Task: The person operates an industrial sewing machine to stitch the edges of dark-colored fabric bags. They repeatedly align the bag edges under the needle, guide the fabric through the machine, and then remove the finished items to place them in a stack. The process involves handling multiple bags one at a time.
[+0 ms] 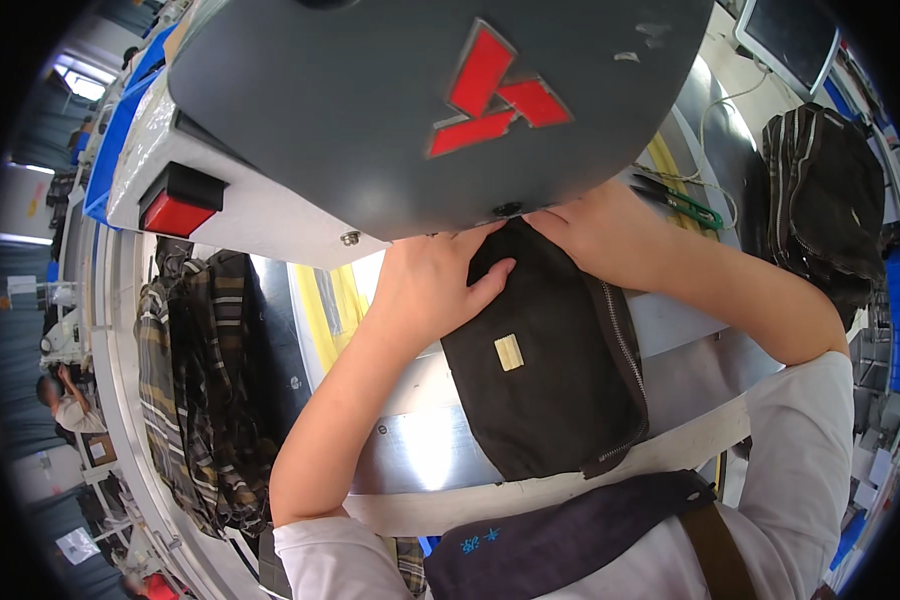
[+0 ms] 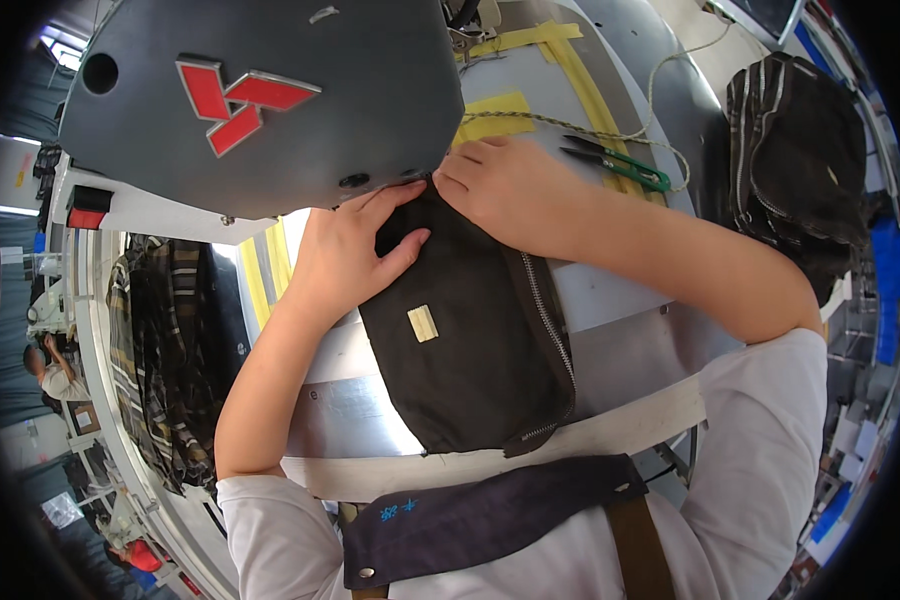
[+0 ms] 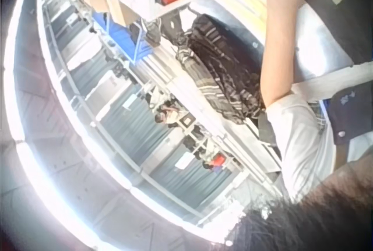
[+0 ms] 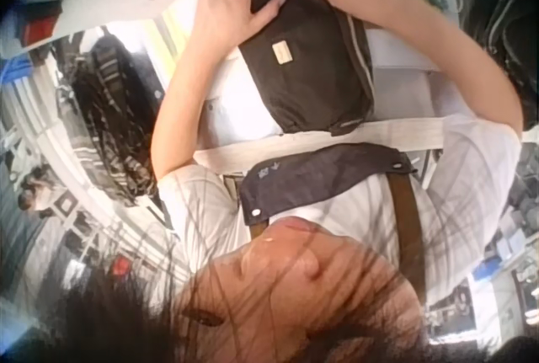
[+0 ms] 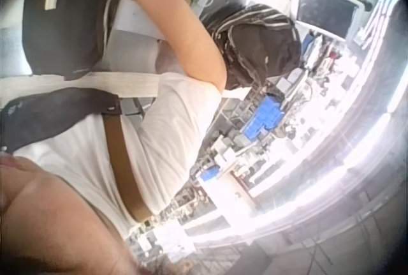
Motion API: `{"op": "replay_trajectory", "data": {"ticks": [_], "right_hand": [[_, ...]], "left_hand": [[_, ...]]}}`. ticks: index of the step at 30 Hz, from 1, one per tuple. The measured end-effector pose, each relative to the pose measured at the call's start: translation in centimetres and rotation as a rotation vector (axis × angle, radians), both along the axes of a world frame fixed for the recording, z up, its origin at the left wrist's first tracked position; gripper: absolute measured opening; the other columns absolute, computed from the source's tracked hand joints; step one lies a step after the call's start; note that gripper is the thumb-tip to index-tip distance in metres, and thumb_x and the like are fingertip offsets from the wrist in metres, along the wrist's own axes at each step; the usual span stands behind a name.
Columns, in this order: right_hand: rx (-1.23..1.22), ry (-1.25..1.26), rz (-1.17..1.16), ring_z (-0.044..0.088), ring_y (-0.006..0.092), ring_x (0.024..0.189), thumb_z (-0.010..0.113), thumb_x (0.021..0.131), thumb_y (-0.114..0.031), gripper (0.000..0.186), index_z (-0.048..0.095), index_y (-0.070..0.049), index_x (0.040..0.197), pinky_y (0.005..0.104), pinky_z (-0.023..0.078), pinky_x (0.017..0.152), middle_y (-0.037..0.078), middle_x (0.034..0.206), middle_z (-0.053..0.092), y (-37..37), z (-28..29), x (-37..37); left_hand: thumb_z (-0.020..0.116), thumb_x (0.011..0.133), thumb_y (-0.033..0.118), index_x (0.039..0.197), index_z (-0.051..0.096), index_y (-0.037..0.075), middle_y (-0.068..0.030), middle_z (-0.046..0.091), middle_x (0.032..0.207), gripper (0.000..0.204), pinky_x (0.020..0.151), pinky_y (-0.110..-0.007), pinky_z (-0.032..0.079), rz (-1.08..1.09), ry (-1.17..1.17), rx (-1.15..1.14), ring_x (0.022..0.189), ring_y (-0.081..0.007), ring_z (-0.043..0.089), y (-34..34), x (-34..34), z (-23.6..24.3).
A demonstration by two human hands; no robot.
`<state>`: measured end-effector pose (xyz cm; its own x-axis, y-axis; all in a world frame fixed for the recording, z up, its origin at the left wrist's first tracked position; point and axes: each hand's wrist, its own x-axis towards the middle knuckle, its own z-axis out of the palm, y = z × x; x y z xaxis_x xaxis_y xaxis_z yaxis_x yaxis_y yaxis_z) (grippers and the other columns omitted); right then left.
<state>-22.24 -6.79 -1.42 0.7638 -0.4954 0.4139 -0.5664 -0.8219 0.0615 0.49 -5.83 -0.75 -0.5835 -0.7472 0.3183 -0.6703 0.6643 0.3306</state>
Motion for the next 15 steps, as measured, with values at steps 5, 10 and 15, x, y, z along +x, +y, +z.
{"op": "replay_trajectory", "data": {"ticks": [5, 10, 15], "right_hand": [[-0.035, -0.015, 0.016, 0.061, 0.0223, 0.093, 0.058, 0.075, -0.012, 0.027, 0.059, 0.002, 0.099, 0.0341, 0.052, 0.08, 0.009, 0.098, 0.059, 0.24, 0.15, 0.06], [0.002, -0.018, 0.01, 0.061, 0.0229, 0.092, 0.058, 0.075, -0.012, 0.029, 0.059, 0.003, 0.1, 0.0341, 0.052, 0.08, 0.01, 0.098, 0.059, 0.34, 0.17, -0.08], [0.006, -0.007, -0.002, 0.061, 0.0236, 0.093, 0.058, 0.076, -0.012, 0.03, 0.059, 0.003, 0.102, 0.0347, 0.052, 0.081, 0.011, 0.1, 0.06, 0.35, 0.2, 0.0]], "left_hand": [[0.074, 0.074, 0.02, 0.107, 0.068, 0.006, -0.0087, 0.067, 0.106, 0.036, 0.087, -0.038, 0.046, -0.013, 0.032, -0.023, 0.097, -0.0303, 0.061, 0.18, 0.17, -0.58], [0.074, 0.074, 0.021, 0.109, 0.067, 0.007, -0.0075, 0.067, 0.108, 0.038, 0.088, -0.037, 0.045, -0.014, 0.025, -0.013, 0.098, -0.0293, 0.061, 0.18, 0.24, -0.75], [0.073, 0.075, 0.021, 0.111, 0.066, 0.008, -0.0067, 0.066, 0.111, 0.039, 0.088, -0.037, 0.045, -0.021, 0.051, -0.004, 0.1, -0.0284, 0.061, 0.12, 0.24, -0.93]]}}
